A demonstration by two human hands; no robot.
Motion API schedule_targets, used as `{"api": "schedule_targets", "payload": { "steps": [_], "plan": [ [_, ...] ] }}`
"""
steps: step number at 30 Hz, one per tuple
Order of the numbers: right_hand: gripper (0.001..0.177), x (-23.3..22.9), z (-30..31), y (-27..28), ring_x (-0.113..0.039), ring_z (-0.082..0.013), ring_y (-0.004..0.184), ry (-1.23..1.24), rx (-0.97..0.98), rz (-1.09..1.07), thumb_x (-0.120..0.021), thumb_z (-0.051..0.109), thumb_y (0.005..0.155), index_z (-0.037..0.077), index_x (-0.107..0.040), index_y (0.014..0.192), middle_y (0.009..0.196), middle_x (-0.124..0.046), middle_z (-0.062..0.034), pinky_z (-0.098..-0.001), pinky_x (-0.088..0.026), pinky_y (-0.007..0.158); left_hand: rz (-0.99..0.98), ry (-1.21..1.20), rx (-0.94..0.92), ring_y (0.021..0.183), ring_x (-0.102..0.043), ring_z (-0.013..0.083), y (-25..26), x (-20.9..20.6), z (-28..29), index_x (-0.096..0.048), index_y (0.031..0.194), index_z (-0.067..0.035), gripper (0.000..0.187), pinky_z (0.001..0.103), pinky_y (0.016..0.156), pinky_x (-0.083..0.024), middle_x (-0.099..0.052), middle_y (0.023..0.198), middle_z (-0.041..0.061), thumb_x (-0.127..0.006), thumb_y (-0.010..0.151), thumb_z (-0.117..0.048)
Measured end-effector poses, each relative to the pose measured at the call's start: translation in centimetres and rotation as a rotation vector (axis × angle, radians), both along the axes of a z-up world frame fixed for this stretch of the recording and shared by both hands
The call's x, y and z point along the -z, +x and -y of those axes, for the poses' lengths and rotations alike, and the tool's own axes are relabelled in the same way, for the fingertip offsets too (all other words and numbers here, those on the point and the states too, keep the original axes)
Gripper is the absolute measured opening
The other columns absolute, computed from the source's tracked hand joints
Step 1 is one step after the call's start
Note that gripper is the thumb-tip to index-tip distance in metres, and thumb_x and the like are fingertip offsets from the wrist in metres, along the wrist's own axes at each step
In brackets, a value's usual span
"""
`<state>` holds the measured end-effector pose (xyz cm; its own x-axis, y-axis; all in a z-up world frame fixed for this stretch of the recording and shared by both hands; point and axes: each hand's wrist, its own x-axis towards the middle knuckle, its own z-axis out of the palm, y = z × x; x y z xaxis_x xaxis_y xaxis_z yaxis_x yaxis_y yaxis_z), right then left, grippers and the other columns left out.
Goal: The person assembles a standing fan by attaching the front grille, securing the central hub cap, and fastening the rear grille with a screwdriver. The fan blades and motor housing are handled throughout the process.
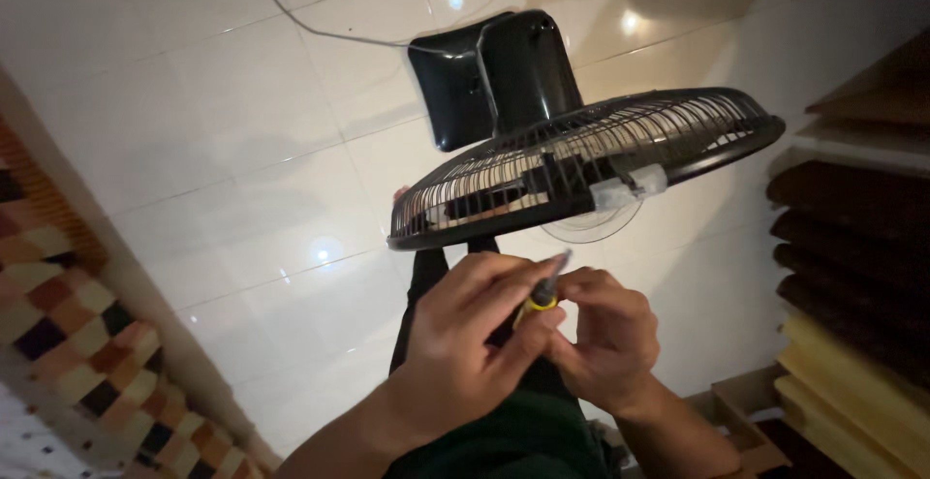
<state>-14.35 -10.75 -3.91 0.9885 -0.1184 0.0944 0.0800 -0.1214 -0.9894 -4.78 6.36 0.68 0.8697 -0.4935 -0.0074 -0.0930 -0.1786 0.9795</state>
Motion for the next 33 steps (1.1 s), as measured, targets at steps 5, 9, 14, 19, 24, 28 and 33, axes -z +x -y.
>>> {"api": "schedule_targets", "payload": {
  "steps": [5, 9, 14, 19, 24, 28, 33],
  "plan": [
    [0.03, 0.5, 0.4, 1.1, -0.071, -0.0272, 0.088, -0.237, 0.043, 0.185, -0.07, 0.01, 0.099, 0.0, -0.053, 0.122, 0.097, -0.064, -0.0142, -0.0326, -0.062, 0.082, 0.023, 0.118, 0.088, 0.064, -0.06, 0.0116, 2.2, 0.5, -3.1, -0.065, 0.139, -0.01, 0.044, 0.025, 0.054, -0.05, -0.063, 0.09, 0.002, -0.073, 0.098, -0.023],
    [0.028, 1.1, 5.6, 3.8, -0.058, -0.0195, 0.102, -0.671, 0.359, 0.378, -0.064, 0.02, 0.1, 0.004, -0.06, 0.122, 0.108, -0.055, -0.0103, -0.0344, -0.051, 0.083, 0.18, 0.228, 0.147, 0.06, -0.056, 0.0094, 4.4, -0.1, -4.1, -0.066, 0.134, -0.013, 0.038, 0.026, 0.052, -0.049, -0.059, 0.085, 0.002, -0.072, 0.099, -0.027],
    [0.039, -1.7, 10.3, 9.4, -0.065, -0.0314, 0.113, -0.905, -0.073, 0.311, -0.071, 0.029, 0.094, -0.002, -0.063, 0.117, 0.116, -0.065, -0.021, -0.0444, -0.058, 0.093, 0.341, 0.242, 0.156, 0.059, -0.057, 0.0107, 6.1, 0.8, -2.8, -0.068, 0.128, -0.009, 0.03, 0.029, 0.054, -0.049, -0.06, 0.088, 0.002, -0.068, 0.105, -0.028],
    [0.03, -3.7, 9.9, 11.9, -0.07, -0.0335, 0.109, -0.947, -0.299, 0.262, -0.086, 0.021, 0.084, 0.002, -0.07, 0.101, 0.108, -0.074, -0.0153, -0.043, -0.059, 0.089, 0.337, 0.19, 0.16, 0.066, -0.061, 0.0129, 6.2, 1.5, -1.4, -0.069, 0.125, -0.004, 0.028, 0.029, 0.056, -0.049, -0.061, 0.089, 0.003, -0.065, 0.108, -0.026],
    [0.026, -3.7, 9.9, 12.8, -0.069, -0.0319, 0.106, -0.922, -0.334, 0.284, -0.087, 0.017, 0.08, 0.005, -0.071, 0.097, 0.105, -0.074, -0.0118, -0.0406, -0.058, 0.085, 0.375, 0.172, 0.153, 0.066, -0.059, 0.0133, 6.4, 1.7, -1.0, -0.071, 0.12, -0.003, 0.025, 0.03, 0.057, -0.048, -0.059, 0.086, 0.003, -0.069, 0.107, -0.025],
    [0.026, -3.9, 9.9, 12.9, -0.068, -0.0307, 0.105, -0.893, -0.339, 0.259, -0.088, 0.017, 0.077, 0.007, -0.072, 0.096, 0.104, -0.074, -0.0115, -0.0388, -0.056, 0.082, 0.395, 0.165, 0.143, 0.066, -0.059, 0.0131, 6.6, 1.7, -0.9, -0.071, 0.118, -0.005, 0.022, 0.03, 0.058, -0.048, -0.059, 0.087, 0.003, -0.073, 0.105, -0.023],
    [0.024, -3.9, 9.8, 13.1, -0.067, -0.0293, 0.105, -0.865, -0.331, 0.263, -0.088, 0.015, 0.077, 0.008, -0.074, 0.096, 0.104, -0.074, -0.0103, -0.0386, -0.057, 0.083, 0.393, 0.184, 0.15, 0.063, -0.056, 0.0118, 6.6, 1.6, -0.9, -0.072, 0.118, -0.005, 0.022, 0.03, 0.054, -0.044, -0.058, 0.083, 0.002, -0.076, 0.103, -0.02]
  ]
}}
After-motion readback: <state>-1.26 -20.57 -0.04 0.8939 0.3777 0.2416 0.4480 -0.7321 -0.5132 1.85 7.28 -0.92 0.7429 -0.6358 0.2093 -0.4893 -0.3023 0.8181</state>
